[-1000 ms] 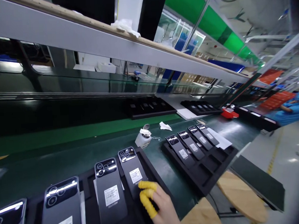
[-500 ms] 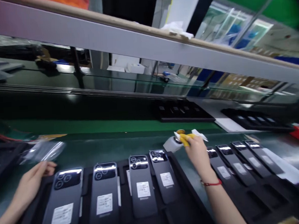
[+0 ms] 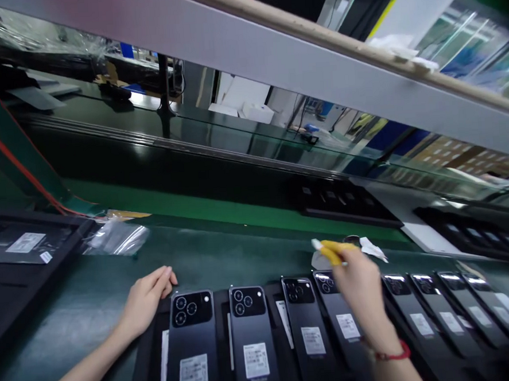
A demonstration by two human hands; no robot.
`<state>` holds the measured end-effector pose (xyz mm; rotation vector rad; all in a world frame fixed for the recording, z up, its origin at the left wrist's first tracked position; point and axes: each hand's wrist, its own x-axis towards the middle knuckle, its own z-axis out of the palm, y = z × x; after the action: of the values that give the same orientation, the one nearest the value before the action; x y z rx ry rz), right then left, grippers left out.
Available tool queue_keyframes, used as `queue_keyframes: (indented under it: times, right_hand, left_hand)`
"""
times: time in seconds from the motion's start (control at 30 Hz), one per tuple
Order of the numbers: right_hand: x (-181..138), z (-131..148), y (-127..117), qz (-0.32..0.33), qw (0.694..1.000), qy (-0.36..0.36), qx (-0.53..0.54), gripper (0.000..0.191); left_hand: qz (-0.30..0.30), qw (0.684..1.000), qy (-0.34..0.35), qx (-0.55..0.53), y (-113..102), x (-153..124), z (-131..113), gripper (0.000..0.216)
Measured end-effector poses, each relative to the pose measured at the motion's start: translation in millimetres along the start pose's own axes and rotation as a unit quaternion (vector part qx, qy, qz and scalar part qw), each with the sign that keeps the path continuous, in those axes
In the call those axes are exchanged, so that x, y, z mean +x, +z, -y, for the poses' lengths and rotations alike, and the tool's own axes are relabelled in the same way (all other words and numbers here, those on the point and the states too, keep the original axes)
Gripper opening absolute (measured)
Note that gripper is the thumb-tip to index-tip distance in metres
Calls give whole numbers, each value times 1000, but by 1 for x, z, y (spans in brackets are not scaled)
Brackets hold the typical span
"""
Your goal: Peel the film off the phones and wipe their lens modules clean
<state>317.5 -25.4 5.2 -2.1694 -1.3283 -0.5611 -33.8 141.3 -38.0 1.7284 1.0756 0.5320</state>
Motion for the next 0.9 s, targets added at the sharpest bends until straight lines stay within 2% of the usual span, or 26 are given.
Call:
queue_keyframes:
  times: [0.07, 0.13, 0.2, 0.27, 0.33, 0.4, 0.47, 0.53, 0.6, 0.7, 0.8, 0.9]
  right_hand:
    - [-15, 62, 9, 68, 983, -90, 146, 23]
    - [-32, 123, 19, 139, 943, -173, 250, 23]
    - [-46, 169, 28, 161, 914, -250, 277, 29]
    - [-53, 190, 34, 188, 888, -331, 259, 32]
    - [-53, 189, 36, 213, 863, -380, 257, 31]
    - [-48, 175, 34, 234, 845, -395, 274, 27]
    - [-43, 161, 31, 243, 845, -384, 284, 26]
    - [-43, 157, 28, 235, 857, -352, 294, 31]
    - [-50, 166, 28, 239, 856, -341, 305, 35]
    - [-62, 188, 31, 242, 842, -366, 313, 31]
    - [-64, 197, 37, 210, 874, -342, 276, 26]
    - [-59, 188, 37, 213, 899, -285, 255, 27]
  left_hand:
    - [24, 999, -10, -32, 4, -4, 0, 54]
    - [55, 997, -7, -62, 7, -7, 1, 54]
    - [72, 995, 8, -75, 6, -9, 4, 52]
    - [76, 994, 19, -82, 3, -9, 7, 50]
    - [78, 993, 15, -93, -1, -9, 8, 48]
    - [79, 992, 9, -96, -2, -9, 9, 47]
    - [76, 994, 7, -79, -2, -9, 8, 47]
    - [70, 996, 6, -52, -1, -9, 7, 47]
    - [63, 997, 6, -33, 0, -10, 7, 47]
    - [63, 997, 17, -31, 1, -10, 7, 45]
    - [67, 997, 29, -29, 0, -9, 9, 43]
    - [75, 997, 22, -17, -2, -7, 9, 42]
